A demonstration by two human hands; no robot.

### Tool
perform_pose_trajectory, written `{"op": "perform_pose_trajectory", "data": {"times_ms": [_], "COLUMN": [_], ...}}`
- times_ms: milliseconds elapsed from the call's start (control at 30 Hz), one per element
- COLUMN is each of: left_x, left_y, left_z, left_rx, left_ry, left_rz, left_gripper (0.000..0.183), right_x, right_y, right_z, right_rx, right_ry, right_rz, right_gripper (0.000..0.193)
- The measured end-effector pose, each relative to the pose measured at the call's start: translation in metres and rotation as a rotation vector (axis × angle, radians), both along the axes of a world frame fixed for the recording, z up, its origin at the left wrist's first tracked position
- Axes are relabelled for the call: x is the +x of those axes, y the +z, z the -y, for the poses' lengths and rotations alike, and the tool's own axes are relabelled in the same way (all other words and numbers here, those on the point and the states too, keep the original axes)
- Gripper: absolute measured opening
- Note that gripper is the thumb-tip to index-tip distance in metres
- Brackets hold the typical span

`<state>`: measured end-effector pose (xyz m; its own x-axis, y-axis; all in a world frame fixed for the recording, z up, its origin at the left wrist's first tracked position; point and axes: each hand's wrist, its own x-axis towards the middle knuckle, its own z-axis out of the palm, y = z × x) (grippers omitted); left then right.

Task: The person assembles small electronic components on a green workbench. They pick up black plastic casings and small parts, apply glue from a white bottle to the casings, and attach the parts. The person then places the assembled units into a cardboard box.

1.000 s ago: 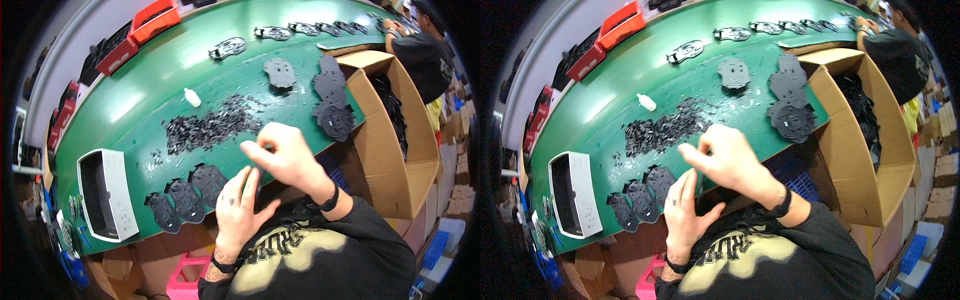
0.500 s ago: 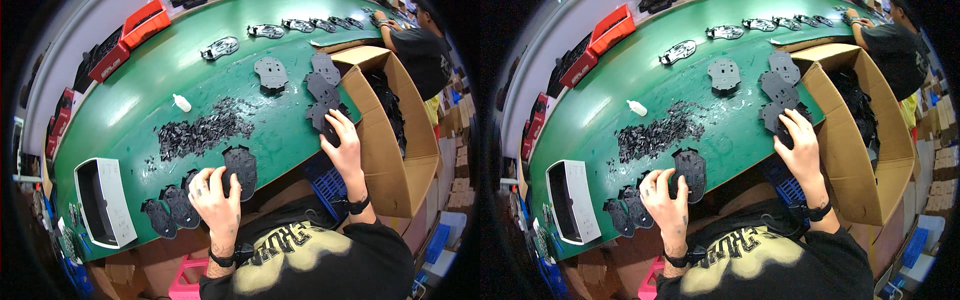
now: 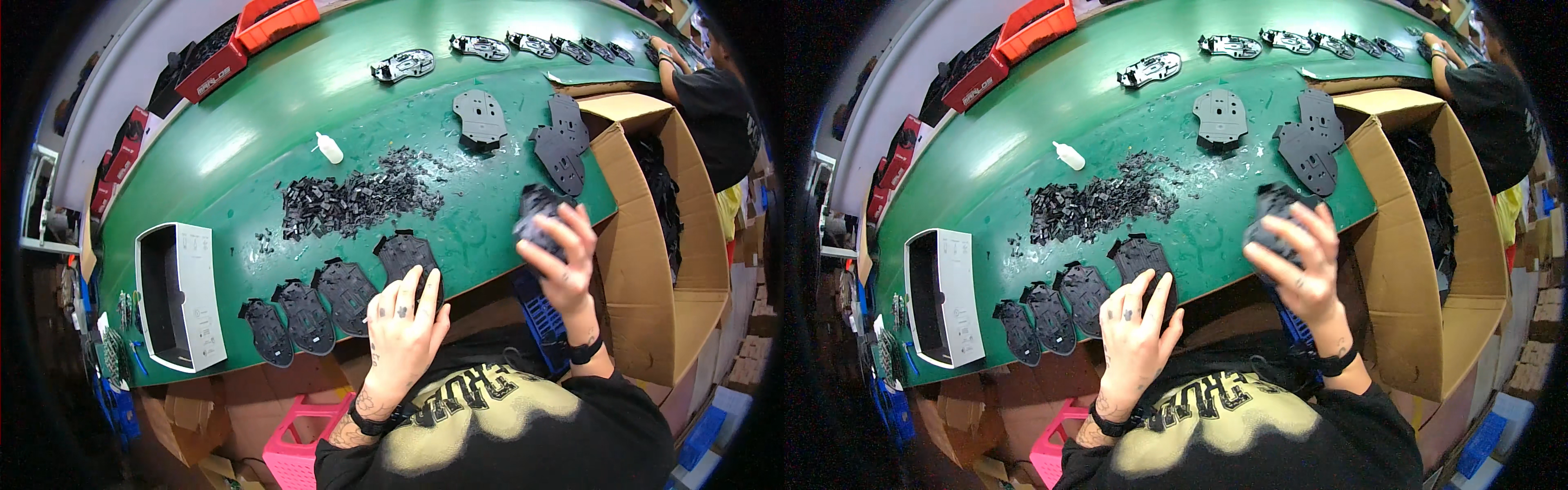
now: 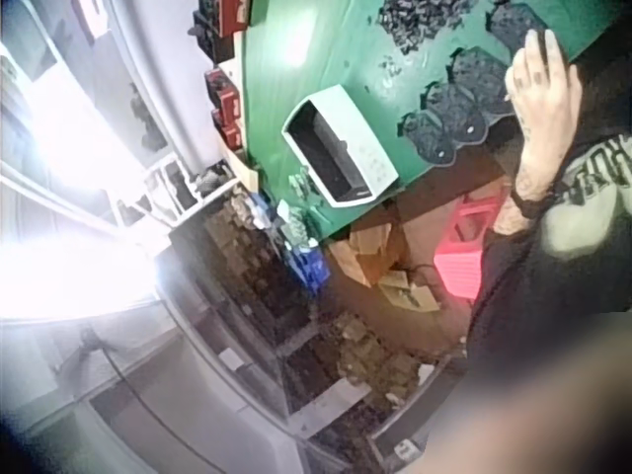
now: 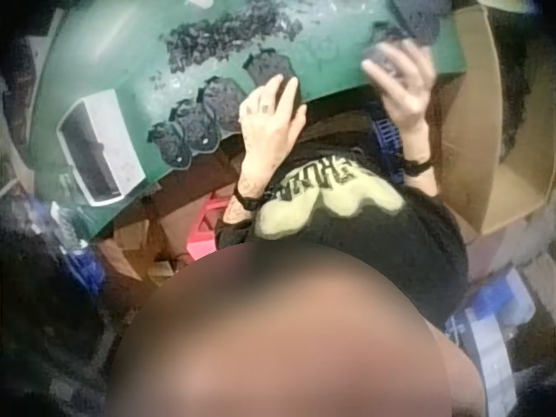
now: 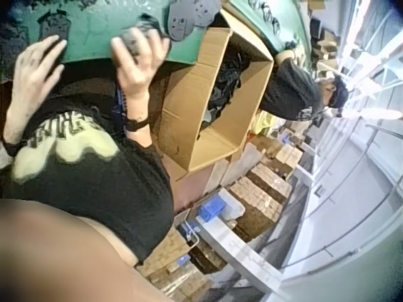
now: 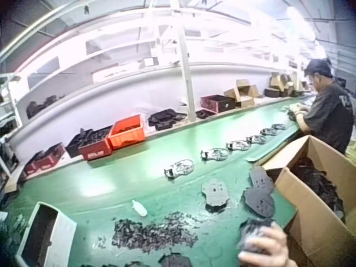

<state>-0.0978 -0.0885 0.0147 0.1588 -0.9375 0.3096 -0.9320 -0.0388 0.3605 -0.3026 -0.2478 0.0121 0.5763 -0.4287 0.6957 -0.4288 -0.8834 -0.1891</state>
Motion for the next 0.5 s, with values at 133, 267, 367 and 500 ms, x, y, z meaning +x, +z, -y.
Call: {"op": "perform_pose_trajectory", "data": {"times_ms": [133,267,367,500], "left_x": [-0.013,-0.01,-0.013,-0.019], "left_y": [0.001,0.004,0.005,0.011], "left_z": [0.001,0.001,0.002,0.016], "left_rx": [0.068,0.106,0.031,-0.102], "left_ry": [0.042,0.109,0.138,-0.148], "left_rz": [0.023,0.047,0.028,-0.107], "left_gripper": [0.057,0.057,0.055,0.05], "right_x": [0.024,0.028,0.014,-0.008], "right_y": [-0.002,0.0,0.008,0.028], "right_z": [-0.016,-0.015,-0.004,0.007], "right_rx": [0.193,0.386,0.337,0.416], "right_ry": [0.378,0.501,0.383,-0.086], "right_rz": [-0.269,-0.382,-0.18,-0.151], "right_gripper": [0.041,0.049,0.053,0.059]}}
